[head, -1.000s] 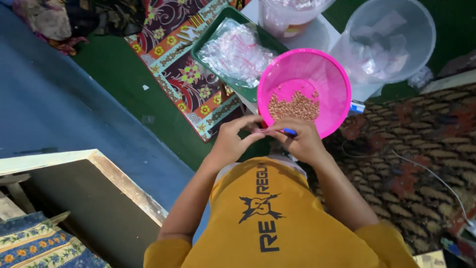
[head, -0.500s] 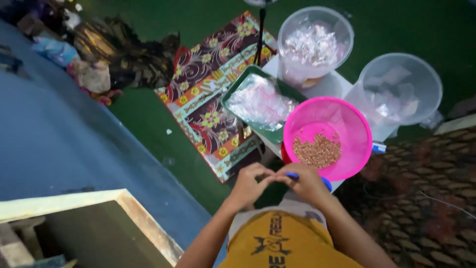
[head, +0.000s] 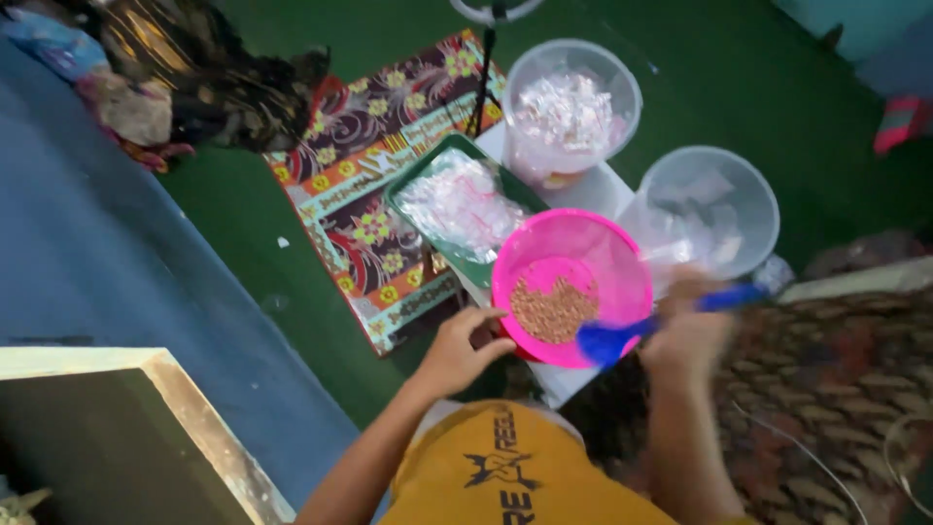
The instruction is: Scooping peanuts from a bowl into small plastic bags using a spoon
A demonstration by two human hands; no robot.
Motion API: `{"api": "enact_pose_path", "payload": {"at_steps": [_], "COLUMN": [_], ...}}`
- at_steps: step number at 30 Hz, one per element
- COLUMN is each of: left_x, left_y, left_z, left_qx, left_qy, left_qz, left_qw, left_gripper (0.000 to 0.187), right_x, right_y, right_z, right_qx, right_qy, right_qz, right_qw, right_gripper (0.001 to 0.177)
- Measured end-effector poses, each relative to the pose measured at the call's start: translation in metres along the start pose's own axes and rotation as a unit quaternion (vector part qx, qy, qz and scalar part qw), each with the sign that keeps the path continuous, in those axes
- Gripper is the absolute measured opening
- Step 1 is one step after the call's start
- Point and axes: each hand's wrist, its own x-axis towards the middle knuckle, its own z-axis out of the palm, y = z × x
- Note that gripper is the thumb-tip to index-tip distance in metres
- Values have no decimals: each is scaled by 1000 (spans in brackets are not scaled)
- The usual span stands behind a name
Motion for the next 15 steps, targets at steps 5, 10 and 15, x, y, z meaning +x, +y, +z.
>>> {"api": "enact_pose_path", "payload": {"at_steps": [5,10,15], "left_x": [-6,-20,-36], "left_y": [0,-21,-75], "left_z": [3,-12,-33], "left_qx": [21,-12,-12], "left_qy": [-48,-25,-3], "left_qz": [-4,-72,-91], "left_qw": [999,997,996], "left_gripper": [24,23,19], "right_x": [57,115,74], "right_y": [-40,-42,52], "right_z": [-88,-16,36], "right_qx": [74,-146,-469], "right_qy": [288,193,-132], "right_qz": [-407,-676,-371], "right_qw": [863,696,791], "right_gripper": [40,19,69]}}
